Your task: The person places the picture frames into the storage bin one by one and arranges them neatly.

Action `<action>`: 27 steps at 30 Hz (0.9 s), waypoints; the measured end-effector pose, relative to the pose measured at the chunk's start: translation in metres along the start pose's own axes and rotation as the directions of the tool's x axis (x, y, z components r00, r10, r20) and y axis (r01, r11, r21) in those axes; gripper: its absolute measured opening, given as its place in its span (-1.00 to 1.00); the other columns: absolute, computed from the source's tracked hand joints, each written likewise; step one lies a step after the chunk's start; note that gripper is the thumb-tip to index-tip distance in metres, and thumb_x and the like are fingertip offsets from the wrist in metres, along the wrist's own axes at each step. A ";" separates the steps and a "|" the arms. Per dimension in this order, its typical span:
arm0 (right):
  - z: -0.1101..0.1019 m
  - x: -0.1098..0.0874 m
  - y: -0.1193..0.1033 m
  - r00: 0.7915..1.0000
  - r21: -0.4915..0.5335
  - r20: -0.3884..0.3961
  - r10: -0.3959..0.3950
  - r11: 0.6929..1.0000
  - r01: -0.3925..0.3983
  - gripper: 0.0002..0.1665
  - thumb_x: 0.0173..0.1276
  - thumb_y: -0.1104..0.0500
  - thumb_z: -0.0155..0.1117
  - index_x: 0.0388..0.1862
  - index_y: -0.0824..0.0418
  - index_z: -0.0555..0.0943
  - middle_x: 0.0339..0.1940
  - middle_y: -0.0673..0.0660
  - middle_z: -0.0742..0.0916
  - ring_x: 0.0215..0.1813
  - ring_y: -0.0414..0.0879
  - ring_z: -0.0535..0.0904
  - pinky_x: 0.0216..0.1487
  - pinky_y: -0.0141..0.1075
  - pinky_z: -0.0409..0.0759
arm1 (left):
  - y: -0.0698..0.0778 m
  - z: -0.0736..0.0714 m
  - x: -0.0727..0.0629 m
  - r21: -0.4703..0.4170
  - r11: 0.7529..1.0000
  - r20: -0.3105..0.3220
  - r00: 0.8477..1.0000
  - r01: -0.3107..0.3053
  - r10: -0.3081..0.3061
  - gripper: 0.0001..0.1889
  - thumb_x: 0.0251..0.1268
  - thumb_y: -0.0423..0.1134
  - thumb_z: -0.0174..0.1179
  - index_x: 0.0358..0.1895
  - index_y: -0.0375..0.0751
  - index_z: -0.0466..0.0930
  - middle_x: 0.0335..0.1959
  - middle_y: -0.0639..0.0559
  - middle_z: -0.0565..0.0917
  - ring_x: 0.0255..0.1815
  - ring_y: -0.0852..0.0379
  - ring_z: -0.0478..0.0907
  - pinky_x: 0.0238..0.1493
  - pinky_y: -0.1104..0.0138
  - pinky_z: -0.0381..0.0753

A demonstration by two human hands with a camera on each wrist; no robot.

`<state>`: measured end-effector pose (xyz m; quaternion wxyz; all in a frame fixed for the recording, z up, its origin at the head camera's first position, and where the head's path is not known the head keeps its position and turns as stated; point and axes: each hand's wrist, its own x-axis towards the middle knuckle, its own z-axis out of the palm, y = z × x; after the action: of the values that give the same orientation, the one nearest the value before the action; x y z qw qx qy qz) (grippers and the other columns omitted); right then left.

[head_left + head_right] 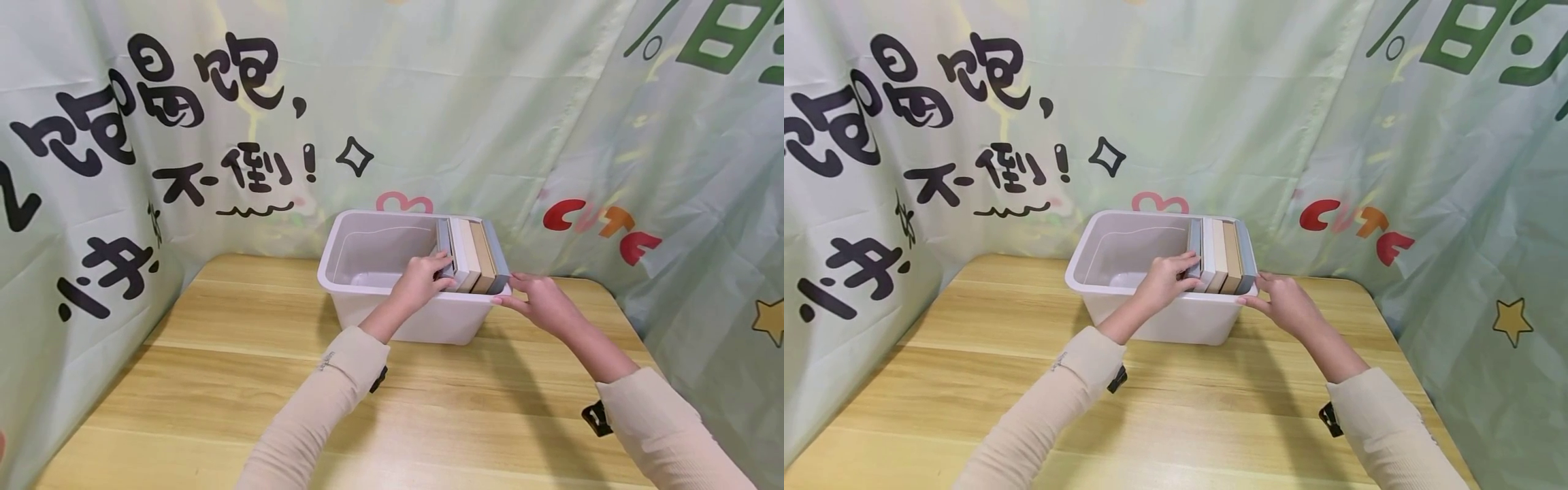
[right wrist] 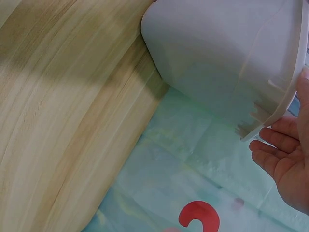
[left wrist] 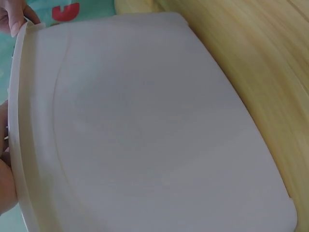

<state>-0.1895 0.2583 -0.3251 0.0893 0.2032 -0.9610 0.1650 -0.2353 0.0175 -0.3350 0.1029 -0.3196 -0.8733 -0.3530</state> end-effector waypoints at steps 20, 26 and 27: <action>-0.013 -0.008 -0.009 0.982 -0.062 -0.186 -0.042 0.998 0.031 -0.40 0.28 0.21 0.48 0.15 0.61 0.57 0.11 0.57 0.64 0.18 0.48 0.55 0.15 0.30 0.51 | -0.008 -0.054 -0.033 0.210 0.978 -0.031 0.999 -0.005 0.011 -0.48 0.44 -0.13 0.28 0.31 -0.42 0.53 0.39 -0.34 0.45 0.46 -0.28 0.33 0.40 -0.08 0.36; -0.014 -0.018 -0.020 0.926 -0.035 -0.374 -0.054 0.998 0.044 -0.32 0.23 0.26 0.48 0.27 0.55 0.52 0.19 0.53 0.62 0.27 0.48 0.48 0.16 0.39 0.44 | -0.020 -0.060 -0.059 0.290 0.949 -0.154 0.973 -0.120 0.170 -0.55 0.33 -0.24 0.34 0.18 -0.47 0.62 0.28 -0.43 0.53 0.44 -0.44 0.27 0.46 -0.15 0.18; -0.012 -0.019 -0.022 0.918 -0.029 -0.391 -0.065 0.998 0.058 -0.31 0.23 0.25 0.48 0.28 0.54 0.51 0.21 0.52 0.61 0.29 0.48 0.46 0.19 0.39 0.42 | -0.023 -0.059 -0.064 0.306 0.940 -0.184 0.960 -0.147 0.210 -0.56 0.29 -0.26 0.36 0.15 -0.48 0.63 0.26 -0.45 0.54 0.42 -0.48 0.28 0.46 -0.17 0.18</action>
<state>-0.1616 0.2501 -0.3125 0.2863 0.1954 -0.9183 0.1913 -0.2030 -0.0663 -0.3300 0.2736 -0.3396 -0.8666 -0.2427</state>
